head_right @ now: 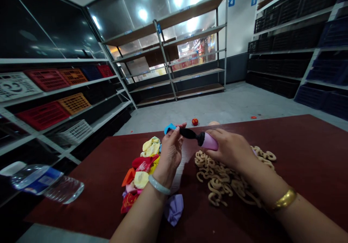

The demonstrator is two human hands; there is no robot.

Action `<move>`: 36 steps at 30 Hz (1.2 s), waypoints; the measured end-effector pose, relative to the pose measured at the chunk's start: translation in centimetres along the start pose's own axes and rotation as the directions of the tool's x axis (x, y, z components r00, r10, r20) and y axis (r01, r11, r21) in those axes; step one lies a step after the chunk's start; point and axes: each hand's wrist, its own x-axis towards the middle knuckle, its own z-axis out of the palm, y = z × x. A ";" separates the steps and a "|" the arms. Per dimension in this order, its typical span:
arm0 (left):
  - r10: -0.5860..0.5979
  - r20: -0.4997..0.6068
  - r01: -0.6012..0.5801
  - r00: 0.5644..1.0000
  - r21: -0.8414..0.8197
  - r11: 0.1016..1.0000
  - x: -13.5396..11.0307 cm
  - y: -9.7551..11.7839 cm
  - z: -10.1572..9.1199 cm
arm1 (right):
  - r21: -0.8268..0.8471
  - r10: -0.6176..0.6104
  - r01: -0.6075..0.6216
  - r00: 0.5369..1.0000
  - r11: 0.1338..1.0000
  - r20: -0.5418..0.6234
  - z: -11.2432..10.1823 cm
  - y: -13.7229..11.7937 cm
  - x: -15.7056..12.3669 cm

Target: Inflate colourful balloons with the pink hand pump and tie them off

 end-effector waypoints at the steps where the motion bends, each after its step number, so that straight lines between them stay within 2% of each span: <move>1: 0.003 0.006 -0.003 1.000 0.014 1.000 0.0 -0.1 0.0 | -0.007 -0.002 0.002 1.000 1.000 -0.009 0.0 0.0 0.0; 6: 0.030 -0.002 -0.030 1.000 0.068 0.997 -0.3 -0.6 0.1 | -0.041 -0.010 0.008 0.998 0.999 -0.058 0.2 -0.2 -0.2; 14: 0.022 -0.005 -0.022 1.000 0.037 0.999 -0.9 -0.4 0.5 | -0.081 0.004 -0.011 0.996 0.997 -0.086 0.7 0.0 -0.1; 22: -0.081 -0.096 0.058 0.992 -0.224 0.973 -1.5 0.2 1.0 | -0.185 -0.175 0.145 0.972 0.972 -0.155 1.5 -1.4 -0.6; 25: -0.119 -0.068 0.095 0.991 -0.289 0.952 -1.8 0.7 1.4 | -0.200 -0.191 0.156 0.967 0.967 -0.170 1.7 -1.6 -0.8; 28: -0.205 -0.025 0.180 0.978 -0.379 0.908 -1.8 1.2 1.5 | -0.214 -0.198 0.157 0.963 0.964 -0.184 1.9 -1.5 -0.9; 32: -0.273 -0.080 0.203 0.959 -0.479 0.854 -1.7 1.3 1.2 | -0.232 -0.213 0.176 0.967 0.957 -0.143 2.1 -2.0 -1.1; 34: -0.288 -0.126 0.198 0.949 -0.471 0.859 -1.6 1.1 1.1 | -0.237 -0.219 0.187 0.969 0.953 -0.115 2.2 -2.5 -1.2; 36: -0.264 -0.125 0.184 0.957 -0.441 0.878 -1.6 1.0 1.1 | -0.224 -0.221 0.196 0.971 0.955 -0.091 2.3 -3.0 -1.4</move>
